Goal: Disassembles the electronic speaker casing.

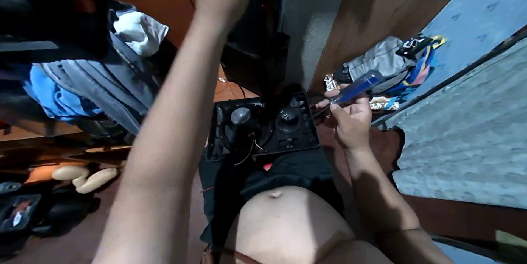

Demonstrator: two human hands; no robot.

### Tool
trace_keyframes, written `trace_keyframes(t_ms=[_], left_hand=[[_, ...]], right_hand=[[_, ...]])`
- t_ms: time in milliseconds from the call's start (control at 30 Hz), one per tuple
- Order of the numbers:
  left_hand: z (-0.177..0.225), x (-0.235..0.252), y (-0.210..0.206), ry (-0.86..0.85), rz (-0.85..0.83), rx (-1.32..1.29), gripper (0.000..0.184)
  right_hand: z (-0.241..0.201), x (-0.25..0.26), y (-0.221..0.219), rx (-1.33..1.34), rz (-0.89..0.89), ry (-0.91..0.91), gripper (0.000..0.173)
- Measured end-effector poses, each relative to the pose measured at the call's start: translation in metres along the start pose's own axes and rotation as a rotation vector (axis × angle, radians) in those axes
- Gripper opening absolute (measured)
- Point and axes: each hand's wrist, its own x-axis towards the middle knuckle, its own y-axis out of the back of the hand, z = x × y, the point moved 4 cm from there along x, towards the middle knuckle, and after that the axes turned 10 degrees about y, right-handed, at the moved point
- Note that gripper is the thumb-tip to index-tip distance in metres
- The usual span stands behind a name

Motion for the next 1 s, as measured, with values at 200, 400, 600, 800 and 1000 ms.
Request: trace_keyframes(t_ms=[200, 400, 600, 800, 1000], left_hand=[[-0.006, -0.203, -0.070, 0.063, -0.641, -0.275, 0.035], [-0.053, -0.248, -0.117, 0.077, -0.677, -0.294, 0.023], [-0.070, -0.249, -0.133, 0.023, -0.670, -0.175, 0.020], [-0.065, -0.255, -0.140, 0.053, -0.767, 0.055, 0.025], [-0.066, -0.248, -0.137, 0.075, -0.727, -0.060, 0.022]], right_hand=[[0.023, 0.006, -0.042, -0.043, -0.186, -0.032, 0.046], [0.067, 0.018, -0.073, -0.187, -0.357, -0.236, 0.045], [0.084, 0.025, -0.083, -0.259, -0.466, -0.287, 0.043], [0.074, 0.042, -0.077, -0.451, -0.510, -0.190, 0.041], [0.062, 0.051, -0.077, -0.468, -0.497, -0.127, 0.042]])
